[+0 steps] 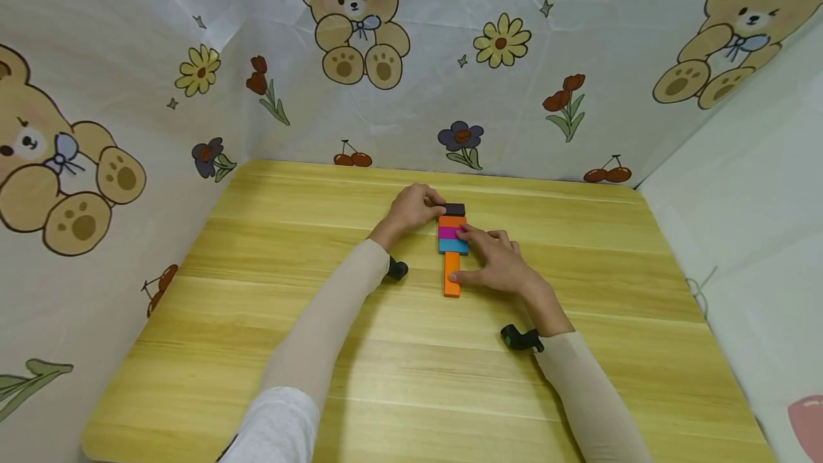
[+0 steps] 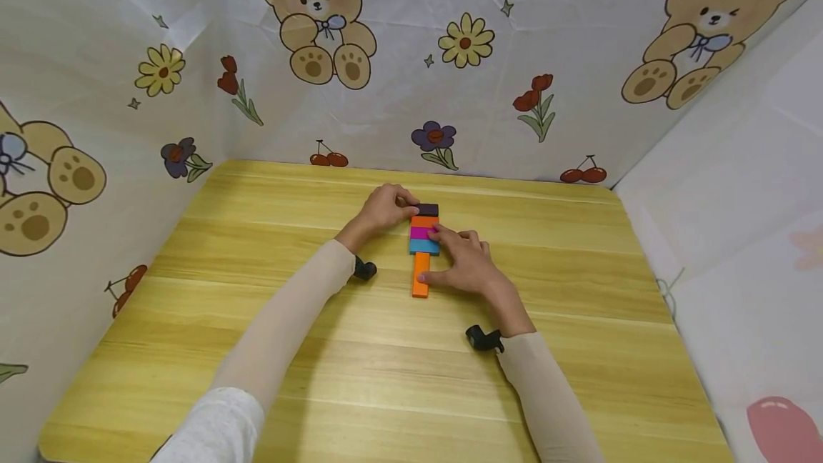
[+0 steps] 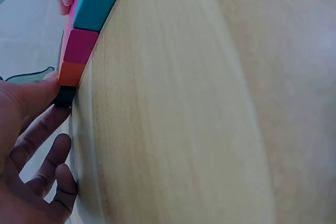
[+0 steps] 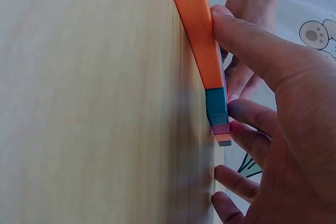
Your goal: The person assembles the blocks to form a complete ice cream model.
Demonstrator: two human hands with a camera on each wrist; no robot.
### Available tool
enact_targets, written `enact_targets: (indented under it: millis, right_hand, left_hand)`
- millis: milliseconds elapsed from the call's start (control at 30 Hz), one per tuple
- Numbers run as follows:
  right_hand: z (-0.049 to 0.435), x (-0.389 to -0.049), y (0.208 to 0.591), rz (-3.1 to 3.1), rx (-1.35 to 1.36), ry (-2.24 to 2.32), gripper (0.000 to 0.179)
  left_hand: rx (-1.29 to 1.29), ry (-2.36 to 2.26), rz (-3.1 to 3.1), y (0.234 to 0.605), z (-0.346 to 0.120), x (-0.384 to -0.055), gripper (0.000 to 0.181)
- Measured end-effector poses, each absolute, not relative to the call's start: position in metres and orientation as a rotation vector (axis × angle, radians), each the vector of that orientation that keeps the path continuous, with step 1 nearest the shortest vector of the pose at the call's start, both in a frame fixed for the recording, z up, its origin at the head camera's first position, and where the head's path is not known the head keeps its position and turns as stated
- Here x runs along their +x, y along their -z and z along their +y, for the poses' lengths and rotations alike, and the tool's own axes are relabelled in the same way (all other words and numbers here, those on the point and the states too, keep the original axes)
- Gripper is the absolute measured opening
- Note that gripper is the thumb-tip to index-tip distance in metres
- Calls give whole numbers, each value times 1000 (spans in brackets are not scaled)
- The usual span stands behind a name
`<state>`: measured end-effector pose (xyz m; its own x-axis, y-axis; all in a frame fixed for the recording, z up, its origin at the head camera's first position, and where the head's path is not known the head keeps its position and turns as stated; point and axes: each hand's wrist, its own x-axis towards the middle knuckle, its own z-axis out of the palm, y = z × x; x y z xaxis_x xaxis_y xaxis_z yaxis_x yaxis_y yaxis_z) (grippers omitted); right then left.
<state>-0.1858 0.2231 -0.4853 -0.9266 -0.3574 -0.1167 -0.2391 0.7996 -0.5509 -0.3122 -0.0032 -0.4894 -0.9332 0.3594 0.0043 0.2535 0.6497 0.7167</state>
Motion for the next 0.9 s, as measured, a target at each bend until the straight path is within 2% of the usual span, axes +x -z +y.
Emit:
enact_targets:
  millis: [667,900]
  right_hand:
    - [224,-185,485,2774,-463,778,103]
    - [224,-187,485,2770,-505,765,103]
  left_hand:
    - [531,-1197,2685,492,-5,-312,16]
    - [571,-1155,2682,494,-6,-311,22]
